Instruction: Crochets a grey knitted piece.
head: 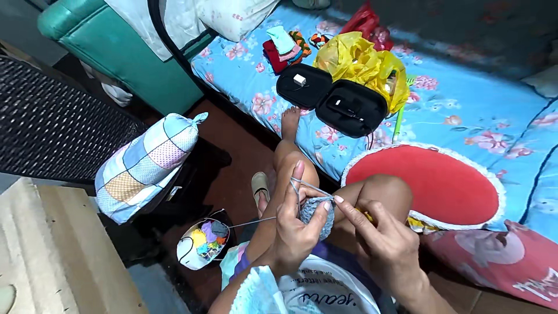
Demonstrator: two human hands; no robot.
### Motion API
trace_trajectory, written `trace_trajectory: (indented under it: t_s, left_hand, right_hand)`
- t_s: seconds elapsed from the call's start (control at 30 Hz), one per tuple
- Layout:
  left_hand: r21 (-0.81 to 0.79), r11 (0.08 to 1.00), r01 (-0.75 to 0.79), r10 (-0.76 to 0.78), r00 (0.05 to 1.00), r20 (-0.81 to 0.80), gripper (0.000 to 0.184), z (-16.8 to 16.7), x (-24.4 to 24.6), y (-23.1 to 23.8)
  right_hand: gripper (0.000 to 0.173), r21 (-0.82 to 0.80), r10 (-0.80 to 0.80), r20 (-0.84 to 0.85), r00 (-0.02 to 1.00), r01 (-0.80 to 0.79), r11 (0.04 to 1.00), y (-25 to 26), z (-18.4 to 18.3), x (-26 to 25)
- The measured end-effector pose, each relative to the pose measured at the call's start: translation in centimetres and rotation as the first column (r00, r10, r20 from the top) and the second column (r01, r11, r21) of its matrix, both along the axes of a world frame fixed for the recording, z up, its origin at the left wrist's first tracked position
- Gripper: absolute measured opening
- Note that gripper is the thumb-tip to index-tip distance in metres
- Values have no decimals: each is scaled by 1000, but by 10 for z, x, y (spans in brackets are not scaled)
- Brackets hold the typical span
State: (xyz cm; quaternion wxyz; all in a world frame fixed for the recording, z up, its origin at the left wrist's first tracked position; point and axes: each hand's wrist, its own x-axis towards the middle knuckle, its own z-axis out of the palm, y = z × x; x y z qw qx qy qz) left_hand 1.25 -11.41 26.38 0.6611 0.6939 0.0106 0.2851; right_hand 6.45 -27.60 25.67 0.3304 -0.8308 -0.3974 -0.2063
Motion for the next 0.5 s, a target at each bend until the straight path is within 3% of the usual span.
trace_trajectory:
  t_s: [0.1,0.17,0.2,0.27,0.3,0.4,0.47,0.5]
  left_hand:
    - [-66,998,-2,2,1000,-8,87,-2,3,-3]
    - [-107,994,16,-18,1000,-23,88,-2,3,-3]
    - [-130,991,31,-36,999,-35,88,-1,3,-2]
    - [-157,986,64,-74,995,-62,88,3,2,3]
    - [-161,984,73,-85,994,-69,89,5,2,7]
    - [-98,993,70,-77,994,-76,82,7,2,19]
    - [-65,995,72,-78,992,-98,75,7,2,23]
    - [-66,995,76,-82,991,-107,74,6,2,23]
  right_hand:
    - [37,120,-23,-139,990,40,992,14,-8,-12]
    - [37,316,139,-360,922,-19,948,19,-13,-11]
    - [37,443,277,-474,836,-46,896,20,-14,-7]
    - [43,590,436,-531,726,-52,805,22,-15,-1]
    - [42,572,408,-492,769,-68,817,23,-17,2]
    - [35,306,138,-219,966,-66,950,17,-17,8]
    - [36,182,94,-117,989,-72,981,10,-10,11]
    - [37,177,122,-153,981,-94,980,7,-7,13]
